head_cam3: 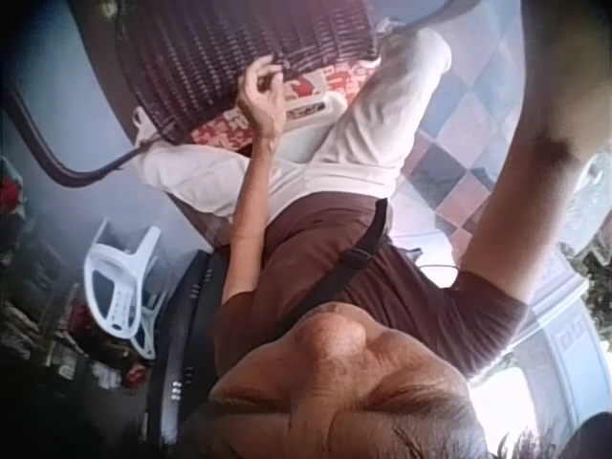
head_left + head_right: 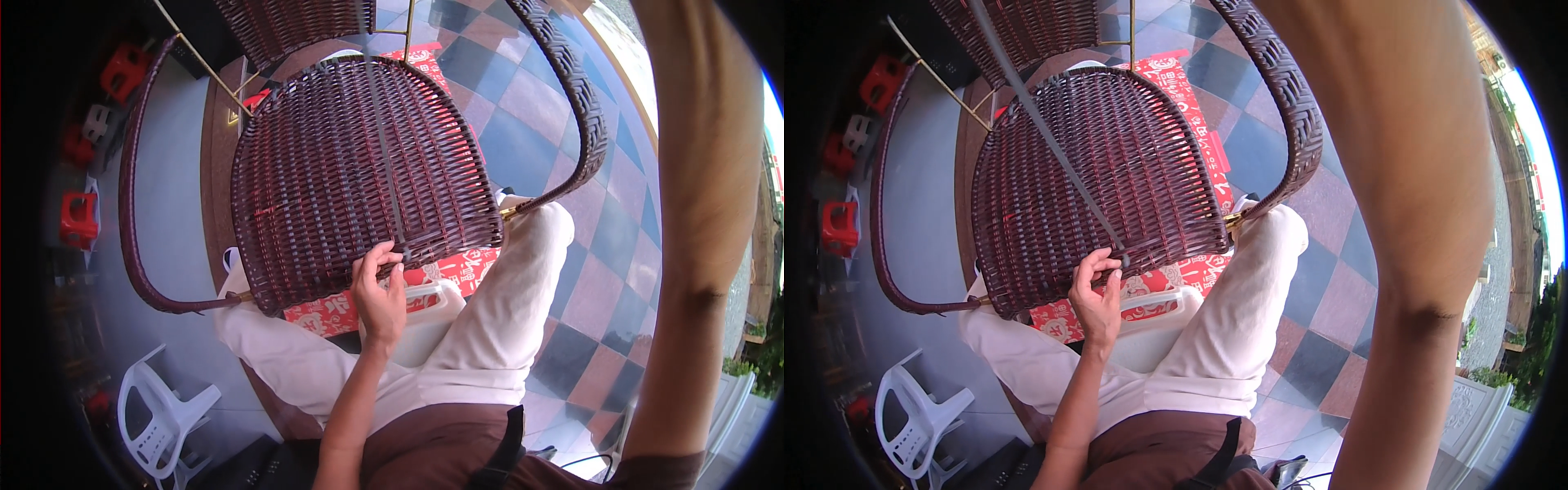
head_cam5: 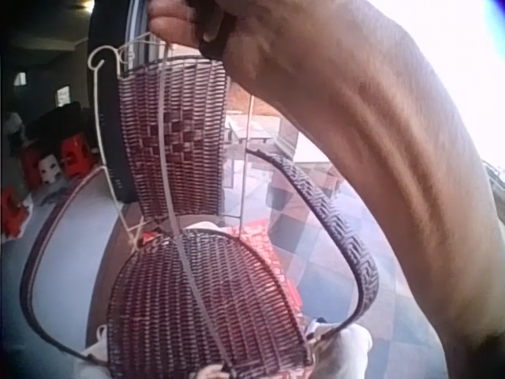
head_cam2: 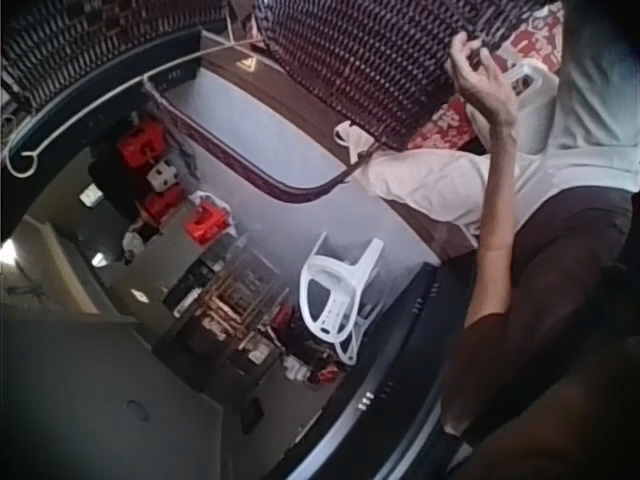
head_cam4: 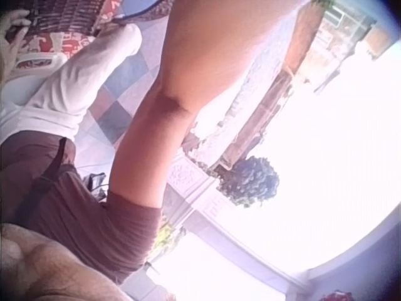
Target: The person repairs a woven chair by weaving a strip of material into the existing frame and securing it using a screwdriver and hands.
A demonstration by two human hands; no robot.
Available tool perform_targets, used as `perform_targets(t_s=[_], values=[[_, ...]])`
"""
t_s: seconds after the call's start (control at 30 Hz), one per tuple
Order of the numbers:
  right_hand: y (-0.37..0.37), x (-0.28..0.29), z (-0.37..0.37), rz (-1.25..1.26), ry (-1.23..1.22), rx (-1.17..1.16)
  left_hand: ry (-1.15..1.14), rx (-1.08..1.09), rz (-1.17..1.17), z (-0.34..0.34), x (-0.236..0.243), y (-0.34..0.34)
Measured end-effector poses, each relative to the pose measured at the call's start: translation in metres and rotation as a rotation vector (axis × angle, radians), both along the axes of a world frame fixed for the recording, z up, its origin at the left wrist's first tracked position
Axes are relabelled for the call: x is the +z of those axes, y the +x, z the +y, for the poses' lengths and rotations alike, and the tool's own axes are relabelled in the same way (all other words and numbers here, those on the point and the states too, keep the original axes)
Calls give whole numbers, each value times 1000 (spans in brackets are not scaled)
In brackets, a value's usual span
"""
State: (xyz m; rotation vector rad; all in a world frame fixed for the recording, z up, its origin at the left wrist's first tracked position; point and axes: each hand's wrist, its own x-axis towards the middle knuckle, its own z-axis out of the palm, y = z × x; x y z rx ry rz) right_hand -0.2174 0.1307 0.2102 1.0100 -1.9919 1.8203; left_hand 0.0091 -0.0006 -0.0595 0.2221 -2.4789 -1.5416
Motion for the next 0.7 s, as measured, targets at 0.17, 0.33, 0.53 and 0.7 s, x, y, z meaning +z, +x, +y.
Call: perform_targets(t_s=[0.17,0.33,0.53,0.7], values=[[-1,2,-5,-12,8,-43,58,-39,33,-14,2,-21],[2,2,-8,-23,21,-65,21,-274,34,-30,4,-42],[4,1,-7,-30,24,-89,82,-375,-7,-43,-3,-47],[6,1,-8,-28,21,-95,112,-434,-139,-47,0,-57]])
